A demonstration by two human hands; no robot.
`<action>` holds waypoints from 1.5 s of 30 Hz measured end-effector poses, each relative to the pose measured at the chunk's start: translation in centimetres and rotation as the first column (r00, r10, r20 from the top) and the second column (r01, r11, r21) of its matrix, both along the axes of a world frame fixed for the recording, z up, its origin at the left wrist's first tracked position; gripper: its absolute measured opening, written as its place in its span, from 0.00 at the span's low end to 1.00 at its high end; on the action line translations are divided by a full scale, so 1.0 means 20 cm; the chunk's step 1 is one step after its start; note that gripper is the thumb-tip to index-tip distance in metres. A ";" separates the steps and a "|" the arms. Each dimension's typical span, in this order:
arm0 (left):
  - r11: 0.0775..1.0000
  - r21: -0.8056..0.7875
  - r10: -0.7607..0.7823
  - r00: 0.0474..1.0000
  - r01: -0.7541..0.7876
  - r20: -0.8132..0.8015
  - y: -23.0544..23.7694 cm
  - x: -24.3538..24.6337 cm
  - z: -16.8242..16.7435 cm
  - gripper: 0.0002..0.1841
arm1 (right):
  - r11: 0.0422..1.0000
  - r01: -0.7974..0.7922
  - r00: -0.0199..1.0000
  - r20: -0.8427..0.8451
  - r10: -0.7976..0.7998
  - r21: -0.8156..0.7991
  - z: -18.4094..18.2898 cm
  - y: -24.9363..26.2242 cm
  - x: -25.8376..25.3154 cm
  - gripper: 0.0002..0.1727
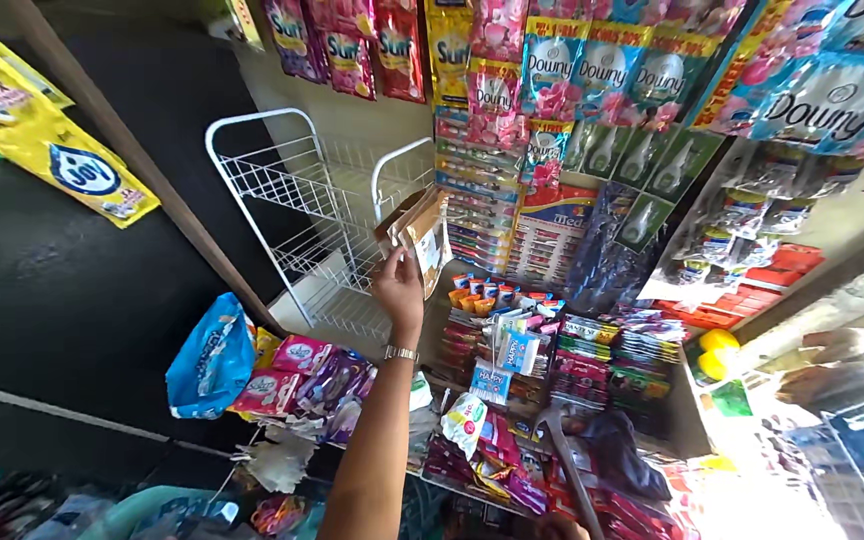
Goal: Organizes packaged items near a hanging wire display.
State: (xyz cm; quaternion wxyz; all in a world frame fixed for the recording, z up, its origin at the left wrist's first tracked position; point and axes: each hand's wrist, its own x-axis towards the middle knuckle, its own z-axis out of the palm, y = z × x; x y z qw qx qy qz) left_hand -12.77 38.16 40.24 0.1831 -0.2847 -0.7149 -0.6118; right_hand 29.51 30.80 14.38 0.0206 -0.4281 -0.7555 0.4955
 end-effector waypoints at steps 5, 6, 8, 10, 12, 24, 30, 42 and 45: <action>1.000 -0.027 -0.016 0.993 0.012 -0.121 0.02 0.04 -0.01 0.15 | 1.000 -0.013 1.000 0.015 0.013 0.000 0.02 0.00 0.00 0.16; 0.999 -0.033 -0.035 0.994 0.032 -0.107 0.02 0.05 -0.01 0.16 | 1.000 -0.006 1.000 0.019 0.006 -0.010 0.04 0.00 0.00 0.16; 0.994 -0.079 -0.074 0.996 0.070 -0.051 0.02 0.06 0.00 0.20 | 1.000 0.005 1.000 0.022 -0.005 -0.010 0.03 0.00 0.00 0.16; 0.984 -0.155 -0.085 0.996 0.087 0.021 0.02 0.07 0.01 0.22 | 1.000 0.010 1.000 0.025 -0.010 0.001 0.01 0.00 0.00 0.16; 0.973 -0.201 -0.092 0.988 0.116 0.123 0.03 0.10 0.02 0.24 | 1.000 0.012 1.000 0.017 -0.012 0.003 0.01 0.00 0.00 0.16; 0.977 0.013 -0.211 0.952 0.214 0.220 0.11 0.12 0.00 0.17 | 0.998 0.020 0.998 0.055 -0.017 -0.054 0.19 -0.02 -0.03 0.16; 0.981 -0.004 -0.193 0.969 0.196 0.151 0.10 0.11 -0.01 0.16 | 1.000 0.016 0.999 0.031 -0.016 -0.018 0.12 -0.03 -0.01 0.16; 0.966 -0.016 -0.253 0.952 0.260 0.174 0.06 0.13 0.03 0.20 | 1.000 -0.001 0.999 0.049 0.002 -0.030 0.07 -0.01 -0.01 0.16; 0.968 0.037 -0.250 0.962 0.247 0.112 0.06 0.12 0.06 0.27 | 0.999 -0.012 0.998 0.058 0.014 -0.034 0.07 0.00 -0.01 0.16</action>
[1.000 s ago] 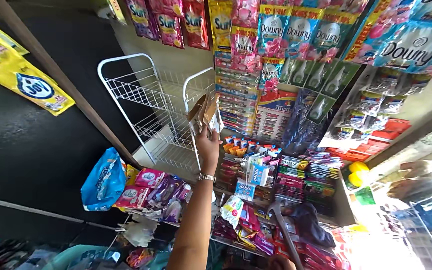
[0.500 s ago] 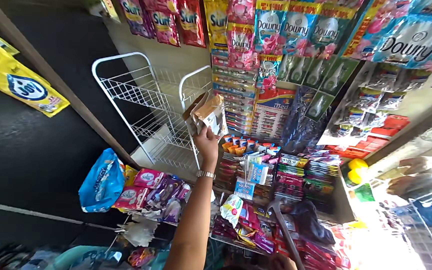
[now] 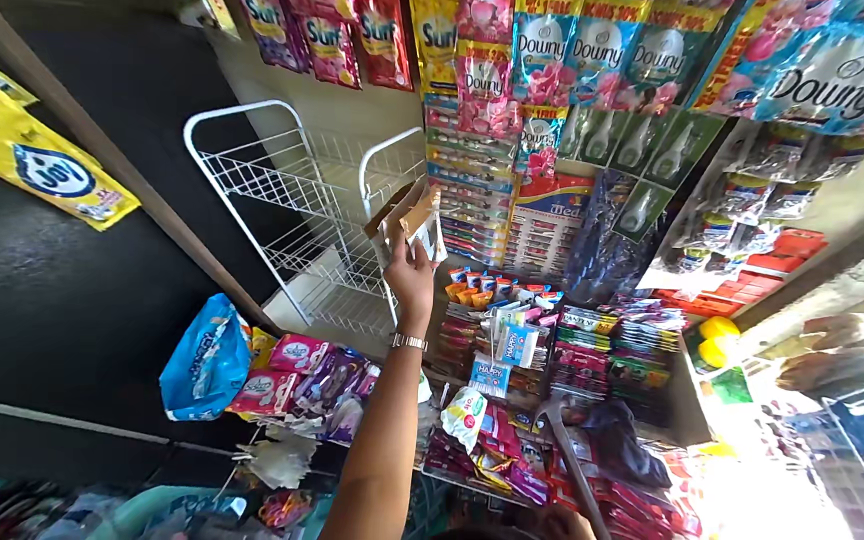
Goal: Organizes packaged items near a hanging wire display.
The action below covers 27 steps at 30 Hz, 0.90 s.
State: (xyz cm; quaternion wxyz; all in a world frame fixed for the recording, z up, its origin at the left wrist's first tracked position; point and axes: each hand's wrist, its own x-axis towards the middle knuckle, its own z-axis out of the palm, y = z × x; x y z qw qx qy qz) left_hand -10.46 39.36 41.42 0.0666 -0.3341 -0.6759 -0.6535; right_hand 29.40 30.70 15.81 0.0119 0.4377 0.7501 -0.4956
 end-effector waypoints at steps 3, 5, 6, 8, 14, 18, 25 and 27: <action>0.998 0.003 0.069 0.995 -0.069 -0.069 0.02 -0.03 0.04 0.24 | 1.000 -0.006 1.000 -0.001 0.006 -0.007 -0.02 0.01 0.01 0.16; 0.995 -0.051 0.077 0.991 -0.083 -0.106 -0.01 -0.02 0.06 0.20 | 1.000 -0.002 1.000 0.008 0.002 -0.013 -0.01 0.01 0.00 0.16; 0.994 -0.080 0.065 0.993 -0.073 -0.099 -0.02 -0.01 0.07 0.20 | 1.000 -0.004 1.000 0.022 0.005 -0.025 0.01 0.01 0.00 0.17; 0.992 -0.117 0.034 0.996 -0.043 -0.076 -0.03 -0.01 0.09 0.19 | 0.999 -0.014 0.999 0.045 0.017 -0.052 0.06 0.01 -0.02 0.17; 0.993 -0.114 0.015 0.995 -0.026 -0.098 -0.01 -0.01 0.11 0.18 | 0.998 -0.013 0.999 0.042 0.015 -0.054 0.08 0.01 -0.03 0.17; 0.996 -0.077 0.025 0.994 -0.033 -0.106 0.00 -0.02 0.08 0.16 | 0.998 -0.007 0.999 0.039 0.009 -0.067 0.09 0.01 -0.03 0.17; 0.987 0.081 0.151 0.968 -0.137 -0.200 -0.07 -0.04 0.09 0.19 | 0.999 0.014 1.000 0.009 -0.014 -0.031 -0.04 0.02 0.00 0.16; 0.978 0.037 0.206 0.960 -0.203 -0.191 -0.10 -0.08 0.06 0.19 | 0.999 0.005 1.000 0.010 -0.004 -0.037 -0.03 0.02 0.00 0.16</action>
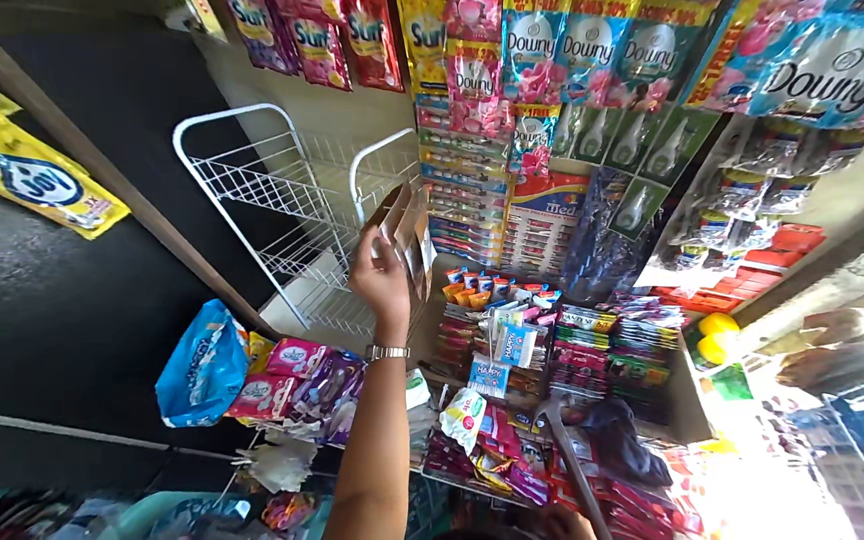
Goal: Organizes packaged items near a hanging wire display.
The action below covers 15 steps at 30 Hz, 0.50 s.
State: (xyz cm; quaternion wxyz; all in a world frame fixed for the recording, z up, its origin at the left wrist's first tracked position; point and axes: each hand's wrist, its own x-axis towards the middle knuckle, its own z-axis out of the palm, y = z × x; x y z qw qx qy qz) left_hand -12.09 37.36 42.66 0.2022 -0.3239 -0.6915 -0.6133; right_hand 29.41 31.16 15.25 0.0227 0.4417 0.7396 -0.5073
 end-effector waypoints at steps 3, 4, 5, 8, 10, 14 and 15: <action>0.999 -0.041 -0.016 0.995 0.020 0.095 -0.02 -0.05 -0.03 0.19 | 0.999 -0.002 1.000 -0.030 0.003 0.033 -0.04 -0.01 0.01 0.16; 0.999 -0.038 -0.015 0.994 0.019 0.109 -0.02 -0.06 -0.03 0.19 | 0.999 0.000 0.999 -0.033 0.001 0.033 -0.04 0.00 0.01 0.16; 0.999 -0.036 -0.010 0.992 0.014 0.125 -0.02 -0.07 -0.03 0.19 | 1.000 -0.001 1.000 -0.024 0.001 0.018 -0.02 0.00 0.00 0.16; 0.999 0.002 0.036 0.993 -0.036 0.117 -0.03 -0.11 -0.08 0.17 | 1.000 -0.004 1.000 -0.001 0.004 -0.001 0.03 0.00 0.00 0.17; 0.998 -0.010 0.061 0.990 -0.060 0.125 -0.04 -0.13 -0.11 0.17 | 1.000 -0.009 1.000 0.021 0.009 -0.030 0.10 0.00 -0.01 0.17; 0.991 -0.129 0.066 0.980 -0.042 0.187 -0.06 -0.16 -0.10 0.18 | 1.000 0.012 1.000 -0.010 -0.012 -0.010 0.09 0.00 0.00 0.16; 0.990 -0.133 0.071 0.983 -0.049 0.169 -0.06 -0.17 -0.10 0.17 | 1.000 0.011 1.000 -0.016 -0.011 0.003 0.09 -0.01 0.01 0.16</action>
